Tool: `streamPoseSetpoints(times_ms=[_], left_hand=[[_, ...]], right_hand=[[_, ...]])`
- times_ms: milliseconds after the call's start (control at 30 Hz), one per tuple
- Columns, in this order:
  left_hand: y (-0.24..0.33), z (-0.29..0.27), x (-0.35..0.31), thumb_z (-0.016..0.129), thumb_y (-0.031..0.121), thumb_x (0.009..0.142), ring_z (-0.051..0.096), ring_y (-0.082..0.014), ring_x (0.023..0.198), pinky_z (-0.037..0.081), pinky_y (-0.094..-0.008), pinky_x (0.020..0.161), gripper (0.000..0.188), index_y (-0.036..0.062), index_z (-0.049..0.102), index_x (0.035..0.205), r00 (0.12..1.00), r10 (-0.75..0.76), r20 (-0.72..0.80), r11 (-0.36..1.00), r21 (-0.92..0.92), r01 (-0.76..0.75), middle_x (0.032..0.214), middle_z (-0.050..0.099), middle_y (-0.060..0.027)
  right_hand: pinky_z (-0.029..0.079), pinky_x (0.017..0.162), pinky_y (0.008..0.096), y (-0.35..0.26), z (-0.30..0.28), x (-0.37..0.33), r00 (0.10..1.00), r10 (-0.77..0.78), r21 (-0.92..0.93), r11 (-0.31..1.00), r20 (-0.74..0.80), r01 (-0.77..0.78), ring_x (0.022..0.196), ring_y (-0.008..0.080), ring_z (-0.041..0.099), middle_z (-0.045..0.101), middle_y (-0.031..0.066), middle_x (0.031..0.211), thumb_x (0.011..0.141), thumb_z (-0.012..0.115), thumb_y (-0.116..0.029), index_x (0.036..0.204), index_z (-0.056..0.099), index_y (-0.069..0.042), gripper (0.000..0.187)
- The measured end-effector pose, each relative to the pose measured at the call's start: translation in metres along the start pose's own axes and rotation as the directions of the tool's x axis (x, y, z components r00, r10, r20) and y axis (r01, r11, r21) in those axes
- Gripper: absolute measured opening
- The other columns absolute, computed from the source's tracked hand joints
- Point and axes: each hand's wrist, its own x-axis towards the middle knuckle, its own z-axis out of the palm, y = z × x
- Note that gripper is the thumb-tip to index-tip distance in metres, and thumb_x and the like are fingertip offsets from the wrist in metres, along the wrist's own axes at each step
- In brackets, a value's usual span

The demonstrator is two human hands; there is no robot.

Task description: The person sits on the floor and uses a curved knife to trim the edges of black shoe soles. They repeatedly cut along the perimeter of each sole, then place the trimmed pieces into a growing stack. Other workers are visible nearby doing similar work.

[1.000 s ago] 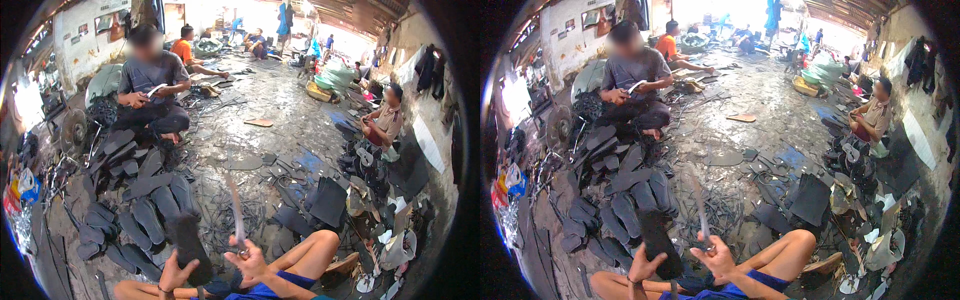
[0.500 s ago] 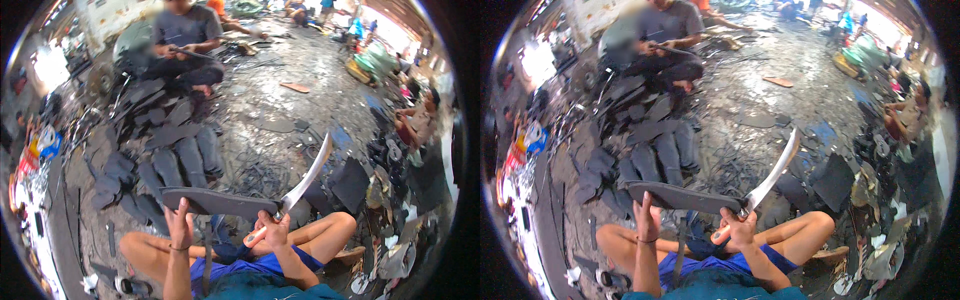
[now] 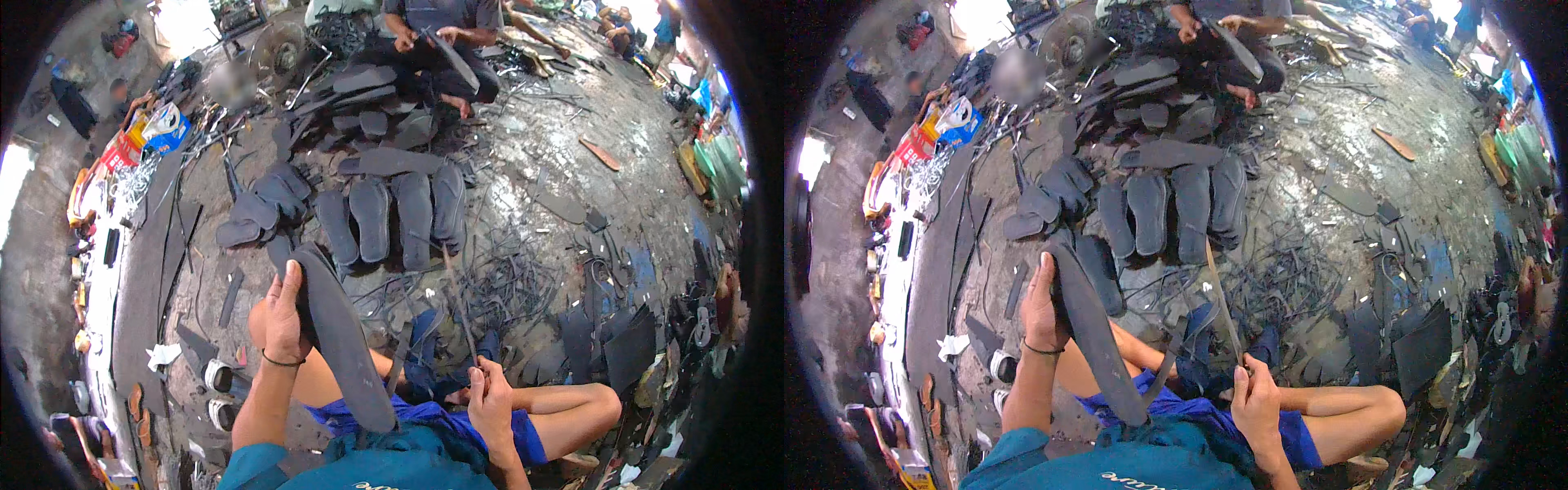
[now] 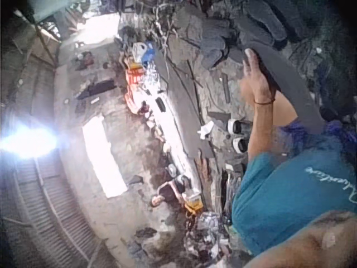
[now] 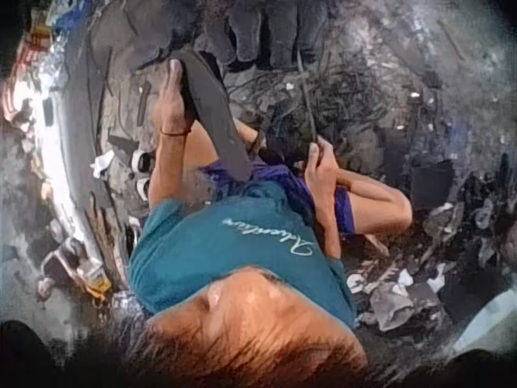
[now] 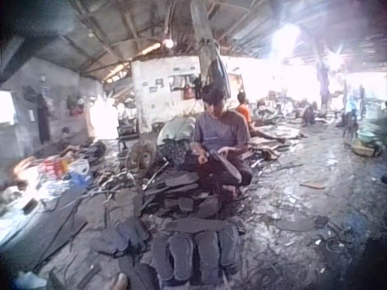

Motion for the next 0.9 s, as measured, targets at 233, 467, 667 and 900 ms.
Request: streamPoseSetpoints(times_ms=[233, 467, 667, 900], left_hand=[[-0.018, -0.028, -0.03, 0.059, 0.03, 0.105, 0.068, -0.0135, 0.087, 0.059, -0.0313, 0.075, 0.027, 0.0077, 0.059, 0.12, 0.976, -0.182, 0.122, 0.982, 0.075, 0.173, 0.103, 0.069, -0.0027], [-0.02, -0.032, -0.04, 0.059, 0.024, 0.104, 0.069, -0.016, 0.09, 0.06, -0.0323, 0.076, 0.027, 0.0046, 0.056, 0.123, 0.932, -0.283, 0.227, 0.958, 0.106, 0.265, 0.107, 0.068, -0.007], [-0.02, -0.029, -0.045, 0.062, 0.022, 0.102, 0.069, -0.0159, 0.089, 0.06, -0.0331, 0.079, 0.03, 0.0023, 0.054, 0.123, 0.891, -0.284, 0.353, 0.957, 0.168, 0.238, 0.106, 0.067, -0.0079], [-0.022, -0.014, -0.047, 0.072, 0.042, 0.093, 0.07, -0.0194, 0.079, 0.06, -0.0338, 0.071, 0.051, 0.0047, 0.053, 0.123, 0.88, -0.222, 0.421, 0.938, 0.339, 0.075, 0.094, 0.069, -0.0086]], right_hand=[[0.049, 0.057, 0.0328, -0.053, -0.008, -0.014, 0.909, -0.343, 0.145, 0.938, 0.238, 0.316, 0.063, 0.0208, 0.061, 0.071, 0.012, 0.091, 0.085, 0.081, -0.015, 0.114, 0.07, -0.003, 0.033], [0.053, 0.058, 0.0288, -0.051, -0.008, -0.022, 0.917, -0.298, 0.131, 0.953, 0.265, 0.272, 0.066, 0.0205, 0.065, 0.073, 0.0126, 0.096, 0.085, 0.081, -0.015, 0.111, 0.073, -0.002, 0.031], [0.055, 0.061, 0.0319, -0.081, -0.007, 0.008, 0.915, -0.368, 0.055, 0.93, 0.167, 0.364, 0.07, 0.0233, 0.068, 0.074, 0.0128, 0.095, 0.084, 0.081, -0.013, 0.112, 0.073, -0.002, 0.032], [0.053, 0.058, 0.0336, -0.118, 0.003, 0.067, 0.946, -0.262, 0.153, 0.96, 0.189, 0.236, 0.065, 0.0234, 0.067, 0.071, 0.0161, 0.084, 0.091, 0.074, -0.012, 0.11, 0.071, 0.0, 0.023]])
